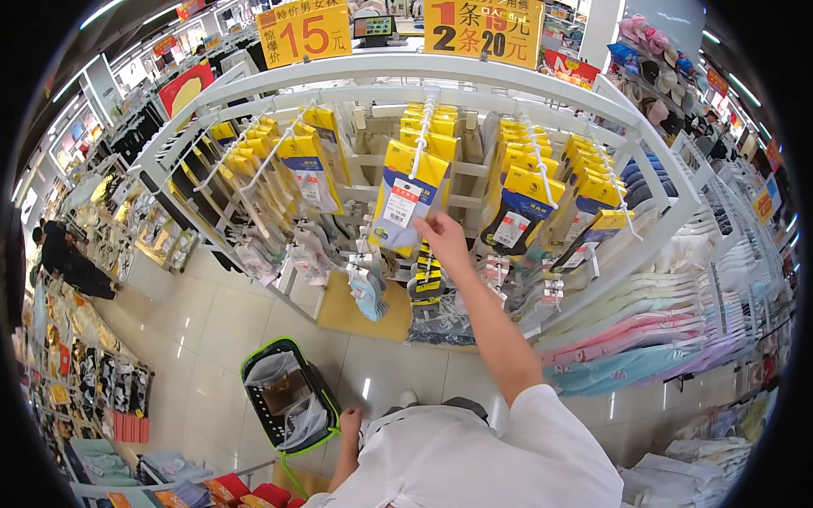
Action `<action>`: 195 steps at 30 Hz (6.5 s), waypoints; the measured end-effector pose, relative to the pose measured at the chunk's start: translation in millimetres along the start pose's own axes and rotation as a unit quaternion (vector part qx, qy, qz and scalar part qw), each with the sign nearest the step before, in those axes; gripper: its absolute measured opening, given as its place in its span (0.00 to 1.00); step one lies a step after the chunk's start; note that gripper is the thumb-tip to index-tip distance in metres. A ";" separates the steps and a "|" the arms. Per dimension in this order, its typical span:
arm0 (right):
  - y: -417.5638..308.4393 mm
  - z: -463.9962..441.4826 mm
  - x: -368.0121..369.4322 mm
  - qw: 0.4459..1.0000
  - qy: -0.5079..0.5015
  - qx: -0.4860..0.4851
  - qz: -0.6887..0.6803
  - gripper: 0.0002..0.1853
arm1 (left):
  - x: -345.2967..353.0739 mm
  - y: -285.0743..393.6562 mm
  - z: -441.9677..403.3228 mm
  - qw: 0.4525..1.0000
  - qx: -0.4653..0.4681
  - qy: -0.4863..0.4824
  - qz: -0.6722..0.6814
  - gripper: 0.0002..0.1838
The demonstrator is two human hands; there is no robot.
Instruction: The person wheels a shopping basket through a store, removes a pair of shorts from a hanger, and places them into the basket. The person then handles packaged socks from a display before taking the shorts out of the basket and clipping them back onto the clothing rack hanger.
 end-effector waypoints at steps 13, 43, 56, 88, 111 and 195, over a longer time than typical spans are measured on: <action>-55.4 119.0 -30.4 0.992 0.090 -0.075 0.040 0.03 | -38.4 207.2 4.0 0.948 0.146 -0.201 0.201 0.16; -30.1 184.9 34.4 0.990 -0.014 0.132 0.052 0.09 | -60.9 325.2 95.2 0.827 0.140 -0.255 0.481 0.12; -22.1 178.3 27.8 0.995 0.002 0.097 0.029 0.08 | -59.0 295.2 99.1 0.910 0.154 -0.283 0.263 0.11; 5.3 209.8 69.7 0.789 -0.137 0.427 -0.421 0.26 | -85.9 318.0 103.9 0.824 0.178 -0.219 0.491 0.11; -64.9 218.2 83.2 0.882 -0.121 -0.240 0.388 0.23 | -67.1 311.9 106.1 0.776 0.153 -0.324 0.519 0.35; 208.8 170.2 143.6 0.720 -0.386 0.255 0.518 0.17 | -153.5 -176.0 -239.4 0.690 -0.303 0.139 0.643 0.14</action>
Point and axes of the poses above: each hand's wrist, its own z-axis away from the middle knuckle, its own x-axis out of the palm, y = z × x, the point moved 3 cm from there along -z, towards the middle knuckle
